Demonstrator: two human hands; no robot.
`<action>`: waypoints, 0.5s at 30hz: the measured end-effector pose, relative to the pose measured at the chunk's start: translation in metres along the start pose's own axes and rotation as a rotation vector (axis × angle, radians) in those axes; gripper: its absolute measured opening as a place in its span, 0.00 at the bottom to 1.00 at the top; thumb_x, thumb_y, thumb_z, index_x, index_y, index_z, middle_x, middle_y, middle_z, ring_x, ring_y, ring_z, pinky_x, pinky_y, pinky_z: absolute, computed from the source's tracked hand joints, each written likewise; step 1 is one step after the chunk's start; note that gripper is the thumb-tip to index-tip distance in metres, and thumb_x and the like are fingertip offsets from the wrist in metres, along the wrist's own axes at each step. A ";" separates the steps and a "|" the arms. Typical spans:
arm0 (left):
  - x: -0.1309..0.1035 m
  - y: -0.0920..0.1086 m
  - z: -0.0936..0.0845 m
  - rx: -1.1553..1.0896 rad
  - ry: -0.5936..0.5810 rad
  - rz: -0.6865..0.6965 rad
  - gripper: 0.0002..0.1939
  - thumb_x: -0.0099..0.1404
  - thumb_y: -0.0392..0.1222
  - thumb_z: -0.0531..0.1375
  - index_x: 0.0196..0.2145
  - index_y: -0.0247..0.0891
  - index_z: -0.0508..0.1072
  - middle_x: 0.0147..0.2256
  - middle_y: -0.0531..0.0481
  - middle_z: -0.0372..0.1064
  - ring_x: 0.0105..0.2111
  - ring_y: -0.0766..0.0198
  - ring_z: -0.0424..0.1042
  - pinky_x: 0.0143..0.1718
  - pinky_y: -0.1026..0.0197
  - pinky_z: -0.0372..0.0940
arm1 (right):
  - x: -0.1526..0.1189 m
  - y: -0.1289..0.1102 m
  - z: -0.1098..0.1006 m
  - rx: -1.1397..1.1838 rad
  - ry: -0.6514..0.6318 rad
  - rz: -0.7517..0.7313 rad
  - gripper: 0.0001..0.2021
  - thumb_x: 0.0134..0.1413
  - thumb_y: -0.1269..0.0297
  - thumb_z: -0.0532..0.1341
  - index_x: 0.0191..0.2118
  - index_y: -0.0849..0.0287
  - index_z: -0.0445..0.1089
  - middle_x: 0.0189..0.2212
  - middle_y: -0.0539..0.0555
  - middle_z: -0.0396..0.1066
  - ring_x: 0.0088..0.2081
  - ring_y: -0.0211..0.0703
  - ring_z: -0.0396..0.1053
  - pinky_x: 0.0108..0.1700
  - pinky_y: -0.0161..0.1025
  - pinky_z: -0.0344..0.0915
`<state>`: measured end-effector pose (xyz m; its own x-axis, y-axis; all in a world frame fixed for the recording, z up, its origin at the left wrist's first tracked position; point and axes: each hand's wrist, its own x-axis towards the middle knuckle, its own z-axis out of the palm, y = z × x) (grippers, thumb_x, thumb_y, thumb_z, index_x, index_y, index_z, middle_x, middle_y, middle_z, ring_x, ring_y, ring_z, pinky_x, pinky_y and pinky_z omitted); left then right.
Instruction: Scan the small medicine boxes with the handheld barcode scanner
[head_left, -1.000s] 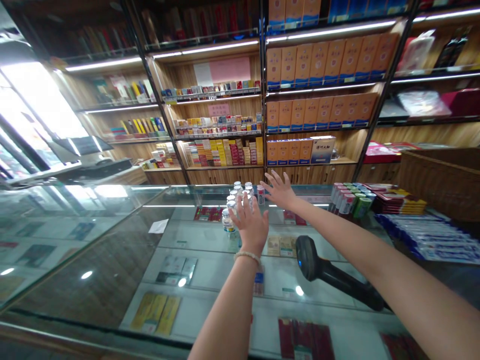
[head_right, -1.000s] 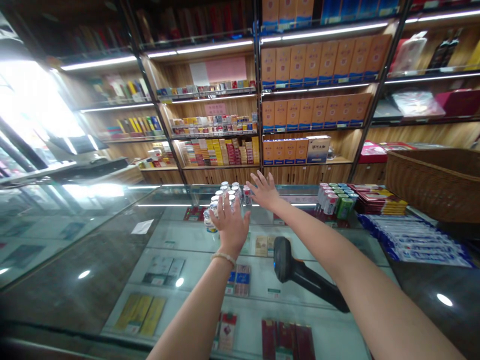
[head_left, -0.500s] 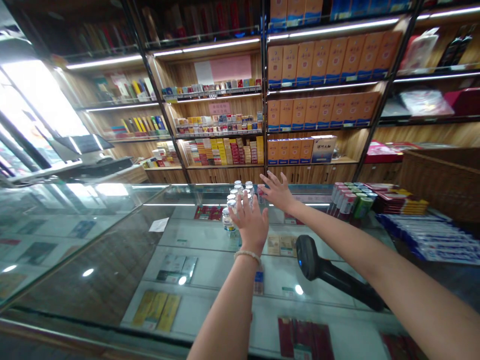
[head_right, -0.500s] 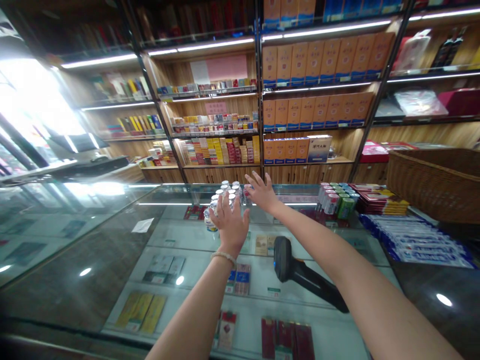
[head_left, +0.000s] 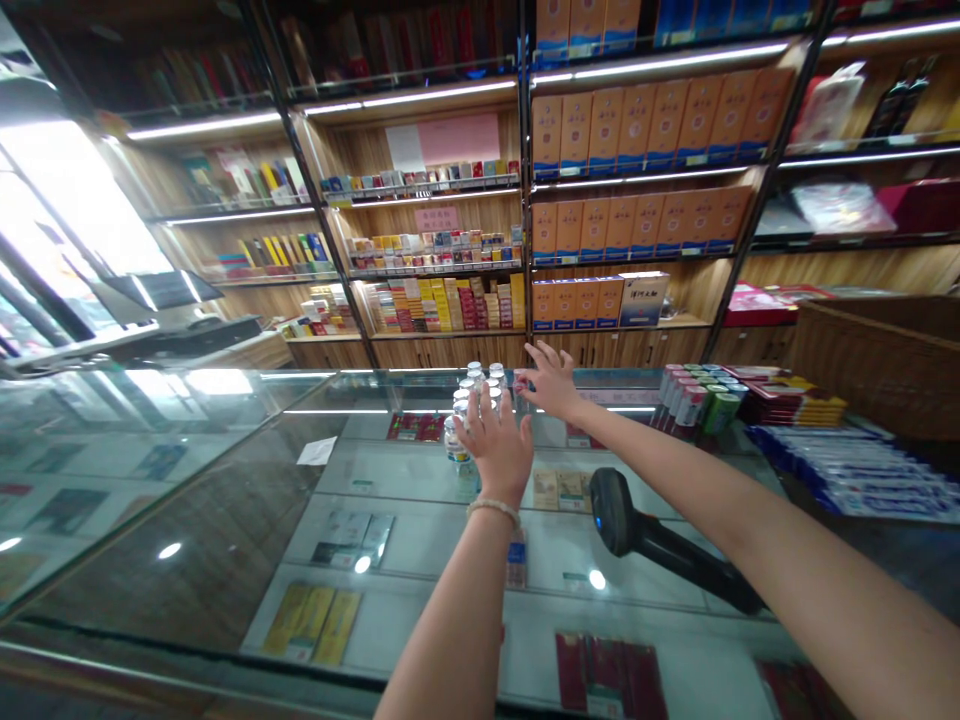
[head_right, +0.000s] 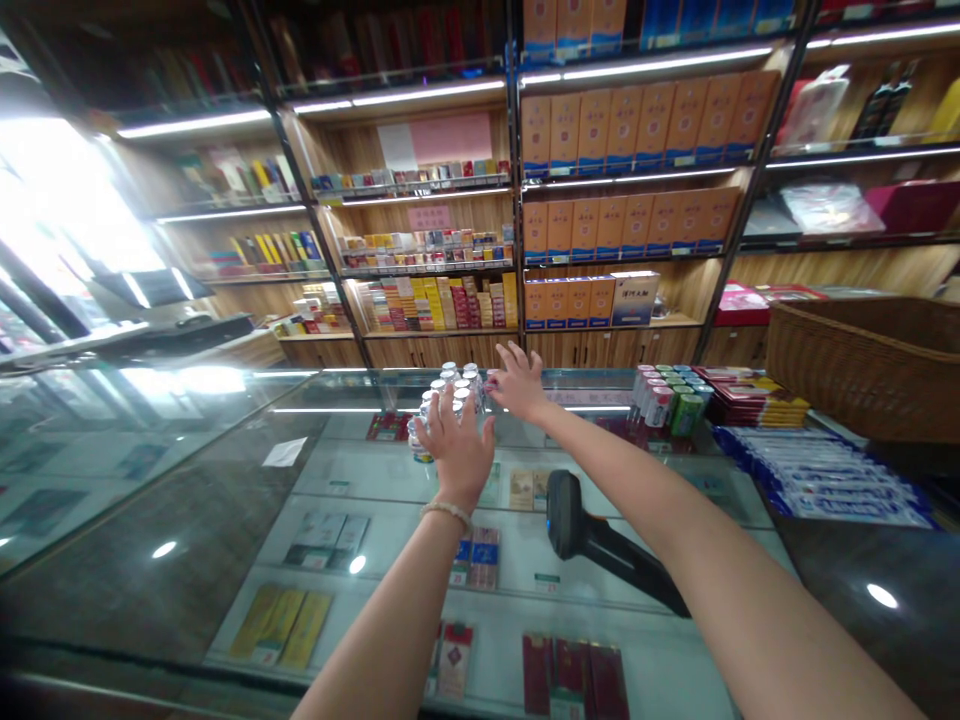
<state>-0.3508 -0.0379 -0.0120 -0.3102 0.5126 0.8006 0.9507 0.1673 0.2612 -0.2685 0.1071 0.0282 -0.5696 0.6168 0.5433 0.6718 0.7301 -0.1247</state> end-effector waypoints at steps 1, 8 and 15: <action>0.000 0.000 -0.001 0.004 -0.010 -0.004 0.26 0.71 0.49 0.60 0.64 0.42 0.70 0.71 0.37 0.56 0.72 0.39 0.51 0.71 0.27 0.41 | 0.001 0.000 -0.002 0.027 -0.010 0.040 0.15 0.63 0.55 0.63 0.51 0.52 0.80 0.75 0.60 0.50 0.75 0.59 0.41 0.69 0.66 0.39; 0.001 0.002 -0.006 -0.002 -0.042 0.011 0.30 0.67 0.51 0.65 0.64 0.42 0.71 0.72 0.36 0.54 0.72 0.37 0.50 0.71 0.26 0.39 | -0.007 0.008 -0.027 0.155 -0.019 0.259 0.14 0.57 0.49 0.68 0.41 0.53 0.83 0.74 0.60 0.54 0.74 0.60 0.42 0.69 0.63 0.41; 0.003 0.009 -0.011 -0.036 -0.079 0.035 0.31 0.63 0.52 0.69 0.61 0.42 0.73 0.71 0.35 0.55 0.72 0.37 0.51 0.71 0.27 0.36 | -0.026 0.014 -0.054 0.238 0.004 0.383 0.14 0.57 0.49 0.68 0.37 0.53 0.82 0.73 0.60 0.56 0.75 0.59 0.42 0.69 0.63 0.43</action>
<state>-0.3428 -0.0444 -0.0010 -0.2741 0.5828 0.7650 0.9600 0.1180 0.2541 -0.2189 0.0856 0.0569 -0.2990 0.8549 0.4239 0.7057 0.4972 -0.5048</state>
